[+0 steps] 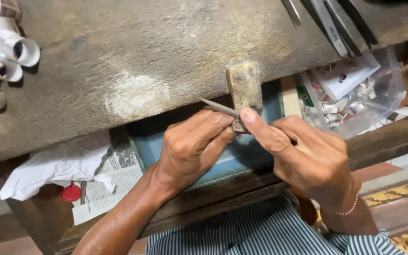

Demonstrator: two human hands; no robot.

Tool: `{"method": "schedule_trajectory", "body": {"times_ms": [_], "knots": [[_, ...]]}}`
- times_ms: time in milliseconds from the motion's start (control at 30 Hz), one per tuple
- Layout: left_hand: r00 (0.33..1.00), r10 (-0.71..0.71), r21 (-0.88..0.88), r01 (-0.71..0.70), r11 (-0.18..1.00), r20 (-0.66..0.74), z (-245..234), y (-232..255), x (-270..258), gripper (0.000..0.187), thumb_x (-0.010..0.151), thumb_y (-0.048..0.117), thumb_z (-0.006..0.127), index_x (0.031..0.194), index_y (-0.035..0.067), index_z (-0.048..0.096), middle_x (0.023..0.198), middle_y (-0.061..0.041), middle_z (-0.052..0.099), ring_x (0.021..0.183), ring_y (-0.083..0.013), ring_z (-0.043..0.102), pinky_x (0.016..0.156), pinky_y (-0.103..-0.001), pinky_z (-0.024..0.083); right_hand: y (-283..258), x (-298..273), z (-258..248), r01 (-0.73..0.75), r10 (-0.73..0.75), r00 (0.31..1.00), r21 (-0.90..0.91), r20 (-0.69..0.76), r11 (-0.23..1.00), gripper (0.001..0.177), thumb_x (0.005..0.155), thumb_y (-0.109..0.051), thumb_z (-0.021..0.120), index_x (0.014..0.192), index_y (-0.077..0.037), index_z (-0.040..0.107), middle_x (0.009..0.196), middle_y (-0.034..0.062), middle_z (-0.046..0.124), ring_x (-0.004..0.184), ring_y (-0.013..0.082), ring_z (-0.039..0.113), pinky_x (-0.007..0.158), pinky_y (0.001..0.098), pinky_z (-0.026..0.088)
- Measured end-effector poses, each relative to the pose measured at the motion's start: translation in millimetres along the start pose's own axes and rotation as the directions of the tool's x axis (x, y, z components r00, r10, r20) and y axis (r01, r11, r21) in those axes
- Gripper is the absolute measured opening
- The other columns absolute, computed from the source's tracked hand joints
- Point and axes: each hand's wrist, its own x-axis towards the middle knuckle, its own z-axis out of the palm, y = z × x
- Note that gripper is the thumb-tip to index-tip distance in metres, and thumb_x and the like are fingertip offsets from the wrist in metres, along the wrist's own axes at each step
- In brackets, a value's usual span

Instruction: Filing the surfaces of a metal ring to smooth it at a jewelry workbench.

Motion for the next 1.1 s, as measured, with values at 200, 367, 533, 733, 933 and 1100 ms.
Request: {"method": "schedule_trajectory", "body": {"times_ms": [200, 367, 533, 733, 933, 1100], "knots": [[1.0, -0.013, -0.038, 0.014, 0.999, 0.027, -0.3, -3.0, -1.8, 0.008, 0.103, 0.0, 0.065, 0.11, -0.004, 0.065, 0.104, -0.014, 0.071, 0.086, -0.0264, 0.071, 0.079, -0.032, 0.057, -4.7, -29.2, -13.7, -0.066, 0.067, 0.998, -0.047, 0.017, 0.997, 0.03, 0.106, 0.012, 0.059, 0.129, -0.002, 0.071, 0.081, 0.007, 0.066, 0.06, 0.0164, 0.056, 0.055, 0.0313, 0.044], [1.0, -0.017, 0.006, 0.017, 1.0, 0.024, 2.3, -5.9, -5.8, 0.013, 0.102, 0.001, 0.065, 0.114, -0.006, 0.066, 0.108, -0.015, 0.073, 0.091, -0.0276, 0.074, 0.084, -0.033, 0.059, 0.4, -16.9, -5.4, -0.005, 0.006, 0.998, -0.021, 0.058, 1.0, 0.038, 0.106, 0.01, 0.044, 0.136, 0.0, 0.065, 0.074, 0.0028, 0.051, 0.057, 0.0154, 0.044, 0.055, 0.0304, 0.04], [0.999, -0.041, 0.006, 0.041, 0.999, 0.001, 1.2, 2.8, 4.3, 0.006, 0.1, 0.001, 0.066, 0.105, -0.002, 0.068, 0.097, -0.012, 0.073, 0.08, -0.0215, 0.072, 0.076, -0.03, 0.057, 1.0, -3.5, -12.2, 0.034, -0.034, 0.999, 0.025, 0.006, 0.999, 0.038, 0.107, 0.013, 0.043, 0.137, 0.005, 0.063, 0.084, 0.0086, 0.064, 0.066, 0.0165, 0.059, 0.055, 0.0319, 0.041], [1.0, 0.001, 0.014, -0.001, 1.0, 0.03, 1.2, -4.8, -2.4, 0.012, 0.103, 0.001, 0.063, 0.113, -0.007, 0.064, 0.103, -0.012, 0.071, 0.082, -0.027, 0.07, 0.075, -0.033, 0.056, -0.9, -33.3, -6.8, -0.06, 0.061, 0.996, -0.023, 0.06, 0.998, 0.039, 0.104, 0.014, 0.053, 0.135, -0.005, 0.066, 0.081, 0.0019, 0.063, 0.059, 0.0155, 0.052, 0.059, 0.0302, 0.045], [0.999, -0.035, -0.023, 0.035, 0.999, 0.017, 2.7, 1.2, 3.5, 0.008, 0.101, 0.001, 0.063, 0.105, -0.006, 0.066, 0.097, -0.015, 0.072, 0.082, -0.0257, 0.072, 0.077, -0.033, 0.057, 1.7, -2.0, -9.5, 0.014, -0.014, 1.0, -0.033, 0.01, 0.999, 0.035, 0.11, 0.006, 0.048, 0.139, -0.001, 0.065, 0.082, 0.004, 0.062, 0.066, 0.0142, 0.058, 0.057, 0.0304, 0.043], [0.999, -0.027, -0.027, 0.028, 0.999, 0.039, 0.8, -2.6, 0.2, 0.013, 0.103, 0.001, 0.063, 0.112, -0.007, 0.065, 0.102, -0.013, 0.072, 0.082, -0.0256, 0.07, 0.076, -0.033, 0.056, -2.5, -33.7, -13.8, -0.097, 0.097, 0.994, 0.007, 0.044, 0.995, 0.042, 0.104, 0.017, 0.046, 0.134, -0.004, 0.067, 0.083, 0.005, 0.064, 0.063, 0.0173, 0.057, 0.061, 0.0305, 0.047]]}}
